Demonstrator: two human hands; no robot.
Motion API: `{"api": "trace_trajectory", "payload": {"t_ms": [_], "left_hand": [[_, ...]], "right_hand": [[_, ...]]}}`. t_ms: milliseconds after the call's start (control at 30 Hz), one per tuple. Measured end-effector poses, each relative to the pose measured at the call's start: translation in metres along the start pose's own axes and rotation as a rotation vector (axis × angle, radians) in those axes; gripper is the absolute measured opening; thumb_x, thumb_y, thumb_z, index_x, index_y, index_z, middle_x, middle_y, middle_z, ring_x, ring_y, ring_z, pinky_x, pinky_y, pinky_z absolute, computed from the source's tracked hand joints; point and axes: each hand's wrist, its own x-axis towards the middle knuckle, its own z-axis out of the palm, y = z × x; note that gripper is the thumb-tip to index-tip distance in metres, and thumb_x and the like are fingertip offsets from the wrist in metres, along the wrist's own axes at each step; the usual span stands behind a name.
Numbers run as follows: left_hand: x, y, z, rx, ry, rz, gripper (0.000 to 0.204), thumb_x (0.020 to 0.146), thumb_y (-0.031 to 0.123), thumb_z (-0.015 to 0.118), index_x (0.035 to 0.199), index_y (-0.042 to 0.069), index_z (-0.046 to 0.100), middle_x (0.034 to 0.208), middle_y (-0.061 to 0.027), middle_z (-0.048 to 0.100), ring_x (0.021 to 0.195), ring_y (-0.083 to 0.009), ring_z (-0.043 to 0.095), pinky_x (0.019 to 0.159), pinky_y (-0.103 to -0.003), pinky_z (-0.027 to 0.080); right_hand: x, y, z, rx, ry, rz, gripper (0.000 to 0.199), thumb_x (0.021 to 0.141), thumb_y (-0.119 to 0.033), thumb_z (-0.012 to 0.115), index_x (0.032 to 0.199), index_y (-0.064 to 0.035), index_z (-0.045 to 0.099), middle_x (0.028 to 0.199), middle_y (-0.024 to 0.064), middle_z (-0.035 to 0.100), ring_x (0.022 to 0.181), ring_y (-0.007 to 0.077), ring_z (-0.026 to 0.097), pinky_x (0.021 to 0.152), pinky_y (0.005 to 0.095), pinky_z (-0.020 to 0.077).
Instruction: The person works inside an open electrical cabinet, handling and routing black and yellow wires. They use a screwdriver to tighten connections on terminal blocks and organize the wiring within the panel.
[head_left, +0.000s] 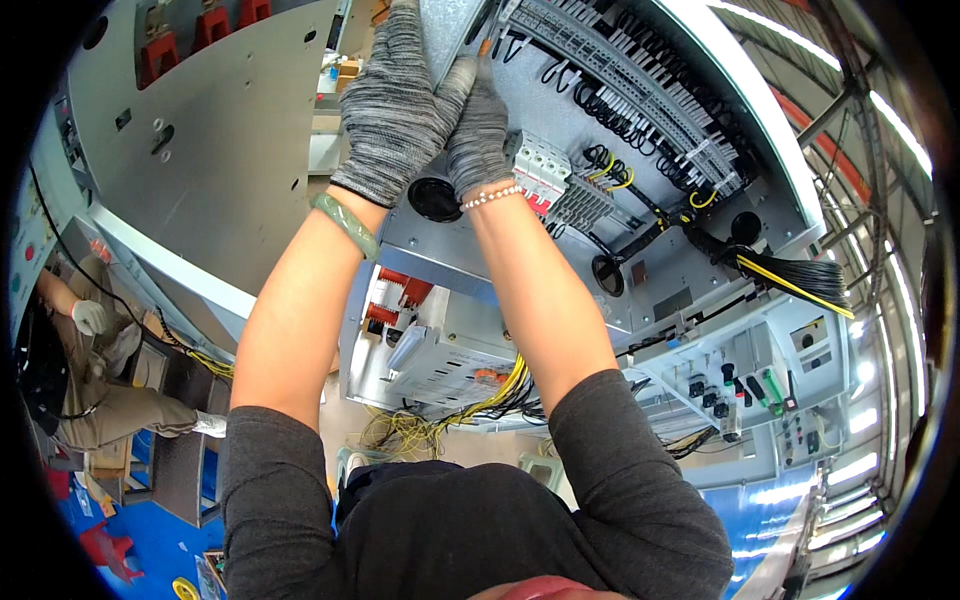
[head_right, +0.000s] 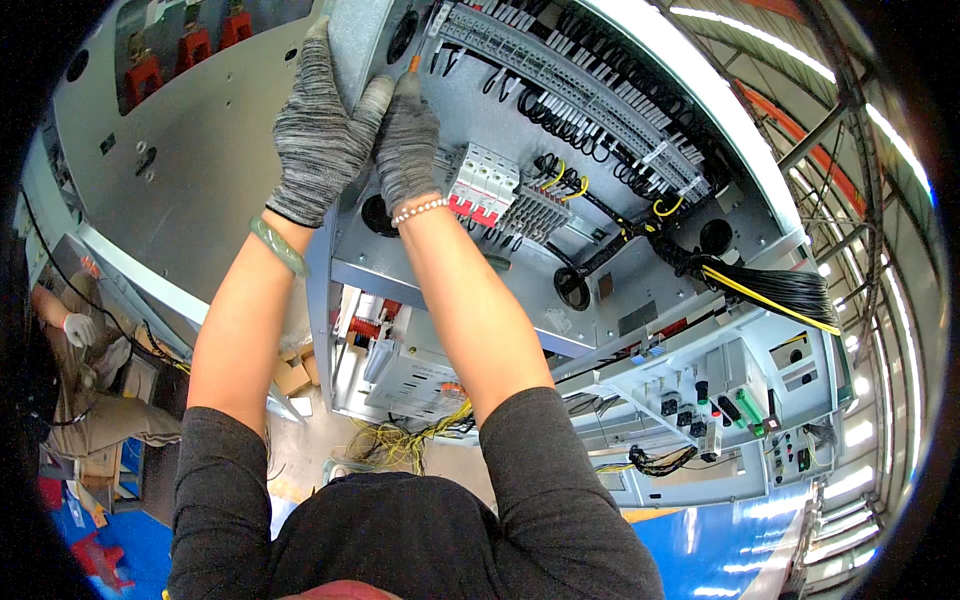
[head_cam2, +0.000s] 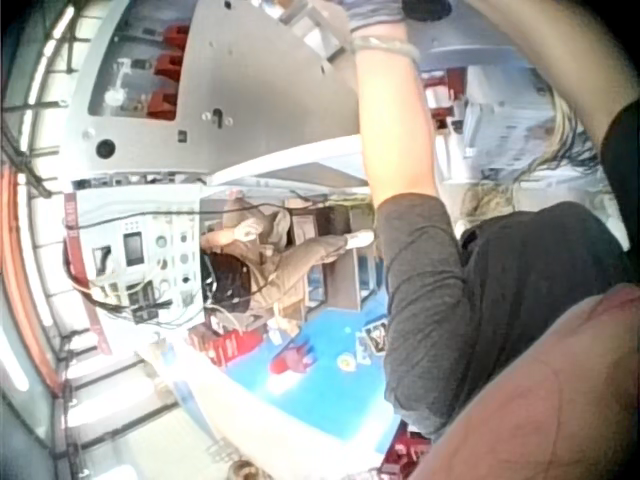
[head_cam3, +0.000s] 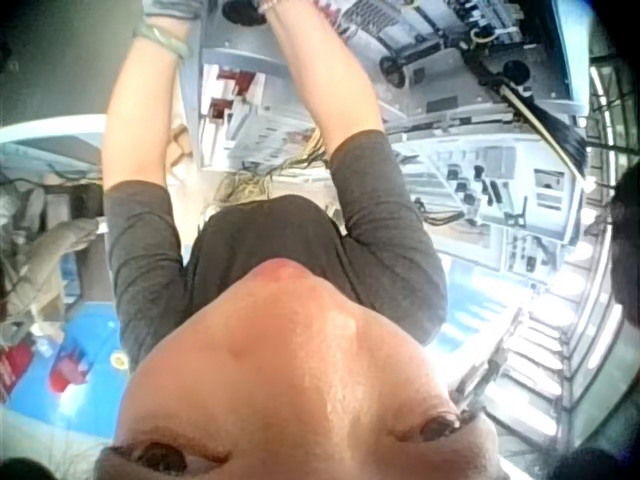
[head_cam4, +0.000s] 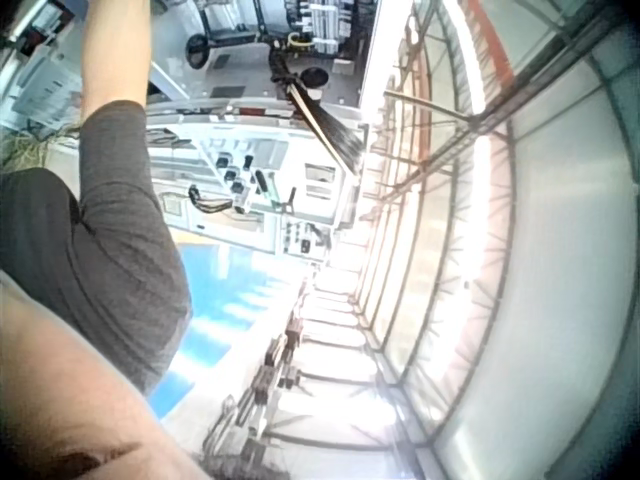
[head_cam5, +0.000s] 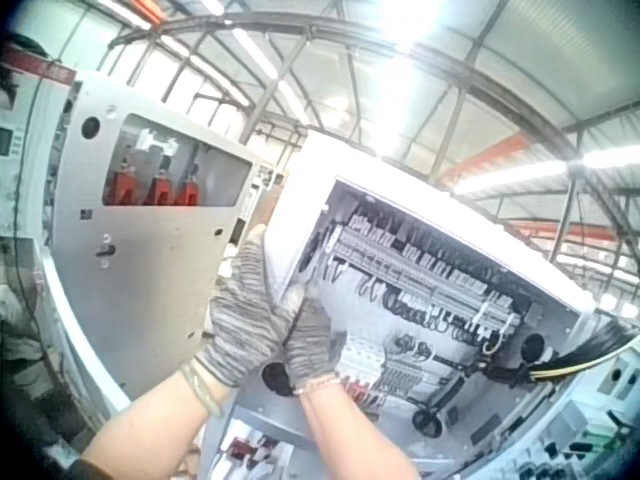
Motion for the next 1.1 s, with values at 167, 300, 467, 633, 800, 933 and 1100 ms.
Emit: {"api": "trace_trajectory", "payload": {"t_ms": [167, 300, 467, 633, 800, 933, 1100], "left_hand": [[0.001, 0.004, 0.000, 0.026, 0.020, 0.024, 0.083, 0.086, 0.045, 0.068, 0.147, 0.006, 0.027, 0.120, -0.0274, 0.059, 0.100, -0.0412, 0.066, 0.084, -0.048, 0.054], [0.000, -0.006, 0.001, 0.022, 0.090, 0.081, 0.083, 0.086, 0.044, 0.069, 0.147, 0.006, 0.027, 0.122, -0.0273, 0.057, 0.102, -0.0413, 0.065, 0.085, -0.048, 0.054], [0.002, -0.001, 0.002, 0.023, 0.087, 0.087, 0.081, 0.087, 0.040, 0.069, 0.147, 0.005, 0.027, 0.124, -0.0276, 0.056, 0.105, -0.0404, 0.064, 0.087, -0.047, 0.054], [0.001, 0.004, -0.001, -0.023, 0.035, 0.024, 0.080, 0.087, 0.037, 0.070, 0.146, 0.002, 0.028, 0.125, -0.0288, 0.055, 0.110, -0.0400, 0.062, 0.090, -0.045, 0.053], [-0.001, 0.004, -0.002, -0.012, 0.066, 0.052, 0.079, 0.086, 0.036, 0.071, 0.145, 0.002, 0.030, 0.125, -0.0289, 0.056, 0.107, -0.0397, 0.064, 0.087, -0.044, 0.054], [0.000, 0.006, 0.000, -0.039, 0.045, 0.009, 0.078, 0.087, 0.035, 0.070, 0.146, 0.004, 0.030, 0.122, -0.0285, 0.058, 0.105, -0.0398, 0.065, 0.086, -0.045, 0.055], [-0.001, 0.004, 0.002, -0.015, 0.095, 0.083, 0.077, 0.087, 0.035, 0.070, 0.145, 0.005, 0.030, 0.121, -0.0279, 0.058, 0.104, -0.0397, 0.065, 0.086, -0.046, 0.055]], "right_hand": [[-0.001, 0.036, -0.010, -0.284, 0.087, -0.332, 0.051, 0.102, -0.044, 0.037, 0.101, 0.0025, 0.057, 0.087, 0.0222, 0.065, 0.076, 0.0316, 0.062, 0.071, 0.0427, 0.0487], [0.010, 0.039, 0.004, -0.237, 0.110, -0.423, 0.049, 0.102, -0.042, 0.041, 0.102, 0.0036, 0.057, 0.084, 0.0237, 0.062, 0.075, 0.0361, 0.059, 0.073, 0.0436, 0.0475], [0.043, 0.047, 0.015, 0.111, 0.209, -0.188, 0.064, 0.098, -0.055, 0.044, 0.096, 0.0059, 0.064, 0.082, 0.0203, 0.067, 0.073, 0.0287, 0.058, 0.074, 0.0408, 0.0475], [0.037, 0.011, 0.008, 0.148, 0.095, -0.027, 0.071, 0.096, -0.063, 0.042, 0.097, 0.0039, 0.066, 0.083, 0.0158, 0.067, 0.076, 0.0238, 0.061, 0.072, 0.0376, 0.0491], [0.035, 0.012, 0.007, 0.347, 0.128, 0.061, 0.058, 0.099, -0.055, 0.043, 0.088, -0.0025, 0.065, 0.077, 0.0109, 0.065, 0.070, 0.0219, 0.060, 0.064, 0.0379, 0.0477], [0.036, 0.014, 0.007, 0.311, 0.225, 0.025, 0.049, 0.101, -0.047, 0.043, 0.076, -0.0079, 0.059, 0.066, 0.0056, 0.060, 0.058, 0.0182, 0.056, 0.052, 0.0343, 0.0427], [0.034, 0.010, 0.006, 0.475, 0.200, 0.120, 0.053, 0.100, -0.051, 0.040, 0.077, -0.0074, 0.060, 0.063, 0.0044, 0.057, 0.055, 0.0171, 0.053, 0.051, 0.0341, 0.0414]]}}
